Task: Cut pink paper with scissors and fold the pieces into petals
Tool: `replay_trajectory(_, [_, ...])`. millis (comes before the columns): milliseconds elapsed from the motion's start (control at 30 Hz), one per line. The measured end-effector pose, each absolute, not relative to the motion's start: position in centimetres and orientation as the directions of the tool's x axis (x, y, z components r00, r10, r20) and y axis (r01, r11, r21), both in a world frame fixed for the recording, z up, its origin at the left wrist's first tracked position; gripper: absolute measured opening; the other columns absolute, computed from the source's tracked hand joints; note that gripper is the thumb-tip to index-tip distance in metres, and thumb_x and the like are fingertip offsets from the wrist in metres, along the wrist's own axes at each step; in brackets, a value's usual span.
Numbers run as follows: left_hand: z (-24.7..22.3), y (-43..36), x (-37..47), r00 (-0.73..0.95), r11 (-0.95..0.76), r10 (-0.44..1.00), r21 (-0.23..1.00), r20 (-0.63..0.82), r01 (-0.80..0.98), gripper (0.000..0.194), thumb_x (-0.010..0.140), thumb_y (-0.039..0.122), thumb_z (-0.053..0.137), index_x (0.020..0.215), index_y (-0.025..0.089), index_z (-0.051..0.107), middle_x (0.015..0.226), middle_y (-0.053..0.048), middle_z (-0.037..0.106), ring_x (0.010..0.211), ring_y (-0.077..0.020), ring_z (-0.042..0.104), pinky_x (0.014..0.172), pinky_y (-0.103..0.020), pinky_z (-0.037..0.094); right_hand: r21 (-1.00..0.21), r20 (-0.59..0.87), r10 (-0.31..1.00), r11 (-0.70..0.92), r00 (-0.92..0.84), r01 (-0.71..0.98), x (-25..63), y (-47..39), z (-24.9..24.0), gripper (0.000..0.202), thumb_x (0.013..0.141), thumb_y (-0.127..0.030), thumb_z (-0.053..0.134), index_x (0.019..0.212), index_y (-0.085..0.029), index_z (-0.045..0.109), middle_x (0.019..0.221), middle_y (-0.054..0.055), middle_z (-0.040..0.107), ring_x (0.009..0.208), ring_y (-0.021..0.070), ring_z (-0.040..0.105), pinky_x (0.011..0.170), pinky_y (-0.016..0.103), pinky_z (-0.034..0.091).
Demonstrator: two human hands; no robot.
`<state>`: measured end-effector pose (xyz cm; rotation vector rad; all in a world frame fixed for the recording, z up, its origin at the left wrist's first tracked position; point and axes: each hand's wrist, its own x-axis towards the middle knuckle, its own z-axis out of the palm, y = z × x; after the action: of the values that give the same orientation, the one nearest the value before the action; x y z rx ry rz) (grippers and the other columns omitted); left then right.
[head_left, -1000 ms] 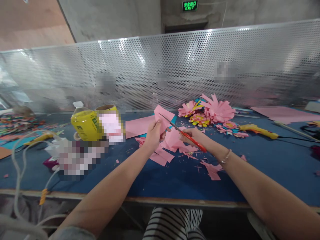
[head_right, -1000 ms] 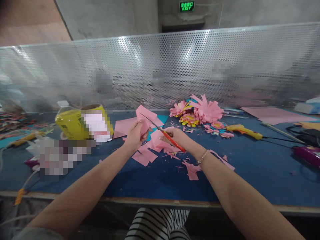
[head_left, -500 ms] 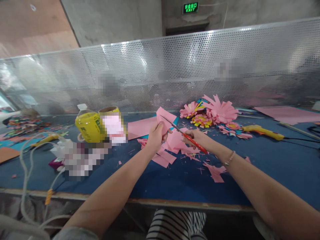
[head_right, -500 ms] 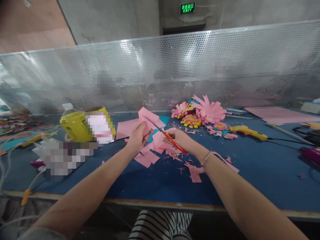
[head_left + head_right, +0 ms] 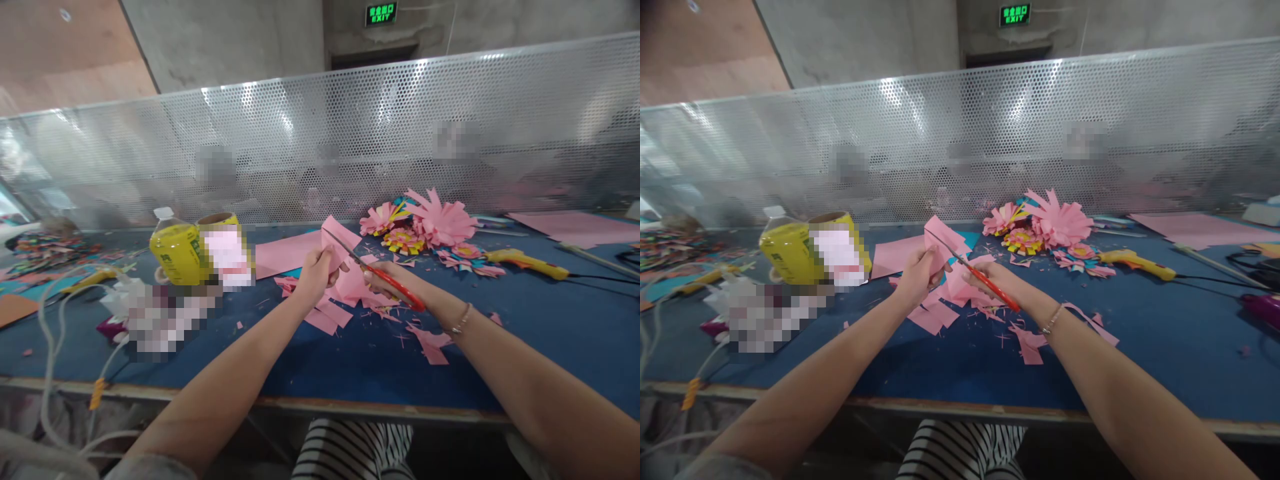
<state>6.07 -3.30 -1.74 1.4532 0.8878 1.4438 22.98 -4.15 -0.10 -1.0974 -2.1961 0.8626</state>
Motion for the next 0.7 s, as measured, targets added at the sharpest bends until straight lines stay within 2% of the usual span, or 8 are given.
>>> replay_trajectory(200, [-1.7,-3.3,6.2,0.047,-0.31,0.943,0.919,0.33,-0.244,0.03,0.072,0.043,0.042,0.061,0.015,0.044,0.047,0.0,0.051,0.029,-0.0034,0.029,0.031,-0.018,0.014,-0.757,0.102,0.887,0.363,-0.45,0.543,22.8,-4.1,-0.2,0.036,0.068,-0.051,0.046,0.062,-0.016,0.042,0.052,-0.003,0.044,0.036,0.004,0.036,0.033,0.017,0.03])
replay_trajectory(267, [-1.5,-3.5,6.3,0.058,-0.282,0.949,0.914,0.311,-0.293,0.03,0.072,0.043,0.042,0.061,0.015,0.043,0.051,-0.001,0.055,0.03,-0.0029,0.03,0.032,-0.018,0.016,-0.76,0.094,0.893,0.351,-0.441,0.547,22.6,-4.3,0.0,0.036,0.068,-0.051,0.046,0.06,-0.016,0.041,0.052,-0.002,0.044,0.035,0.0033,0.036,0.032,0.016,0.03])
replay_trajectory(500, [-1.2,-3.6,6.2,0.074,-0.227,0.96,0.904,0.271,-0.363,0.031,0.071,0.044,0.042,0.062,0.015,0.042,0.051,-0.003,0.055,0.029,-0.0034,0.029,0.033,-0.019,0.016,-0.759,0.086,0.908,0.327,-0.411,0.563,22.4,-4.2,-0.1,0.033,0.069,-0.047,0.044,0.061,-0.016,0.044,0.048,-0.003,0.045,0.032,0.0038,0.038,0.03,0.016,0.034])
replay_trajectory(700, [-1.0,-3.8,6.4,0.048,-0.195,0.974,0.926,0.222,-0.323,0.032,0.071,0.046,0.04,0.061,0.015,0.041,0.048,-0.002,0.054,0.029,-0.0035,0.029,0.033,-0.019,0.015,-0.755,0.087,0.917,0.316,-0.39,0.575,22.5,-3.1,-0.7,0.032,0.065,-0.047,0.051,0.066,-0.015,0.05,0.051,-0.001,0.051,0.036,0.0061,0.045,0.03,0.015,0.036])
